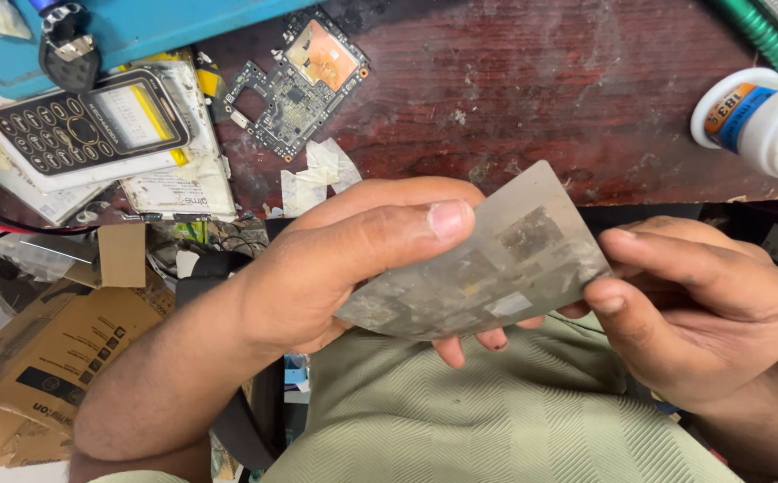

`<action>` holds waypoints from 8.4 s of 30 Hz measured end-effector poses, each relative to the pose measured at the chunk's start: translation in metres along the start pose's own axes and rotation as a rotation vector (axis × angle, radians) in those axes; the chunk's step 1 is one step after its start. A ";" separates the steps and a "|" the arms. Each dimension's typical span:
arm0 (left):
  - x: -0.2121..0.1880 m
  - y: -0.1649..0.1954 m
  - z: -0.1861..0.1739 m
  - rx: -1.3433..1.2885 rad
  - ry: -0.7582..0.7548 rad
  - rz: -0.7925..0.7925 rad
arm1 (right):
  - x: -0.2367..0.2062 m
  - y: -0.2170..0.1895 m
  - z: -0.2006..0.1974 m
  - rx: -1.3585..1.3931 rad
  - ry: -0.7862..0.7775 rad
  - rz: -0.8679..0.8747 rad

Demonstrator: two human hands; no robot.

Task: The person cleans a transparent stencil with a toothbrush, then uses a craft knife to cut or score the stencil. They open a small container of white paste and prepare to apply it to the stencil. The person handles the stencil and tools on a cluttered workbench.

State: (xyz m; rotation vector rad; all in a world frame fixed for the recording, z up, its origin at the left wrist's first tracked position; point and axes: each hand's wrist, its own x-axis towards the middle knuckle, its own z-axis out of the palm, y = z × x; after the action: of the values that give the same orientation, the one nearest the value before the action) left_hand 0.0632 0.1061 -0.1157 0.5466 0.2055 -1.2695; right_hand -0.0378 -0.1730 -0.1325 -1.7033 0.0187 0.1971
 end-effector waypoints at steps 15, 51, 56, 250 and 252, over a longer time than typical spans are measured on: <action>0.002 0.010 0.028 0.829 0.168 0.306 | 0.002 0.002 0.005 -0.085 0.055 0.010; 0.009 0.021 -0.021 2.002 0.294 0.885 | 0.057 0.008 0.022 -1.137 -0.011 -0.710; 0.010 0.024 -0.022 2.008 0.287 0.887 | 0.057 0.008 0.021 -1.166 -0.048 -0.721; 0.004 0.022 -0.028 1.942 0.196 1.086 | 0.056 -0.012 0.015 0.701 -0.156 0.607; 0.004 0.023 -0.029 1.934 0.190 1.083 | 0.056 -0.012 0.015 0.684 -0.156 0.603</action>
State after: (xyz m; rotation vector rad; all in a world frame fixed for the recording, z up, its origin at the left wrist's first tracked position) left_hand 0.0901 0.1215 -0.1362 2.0179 -1.1811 0.0531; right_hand 0.0172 -0.1505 -0.1307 -0.9562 0.4390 0.6884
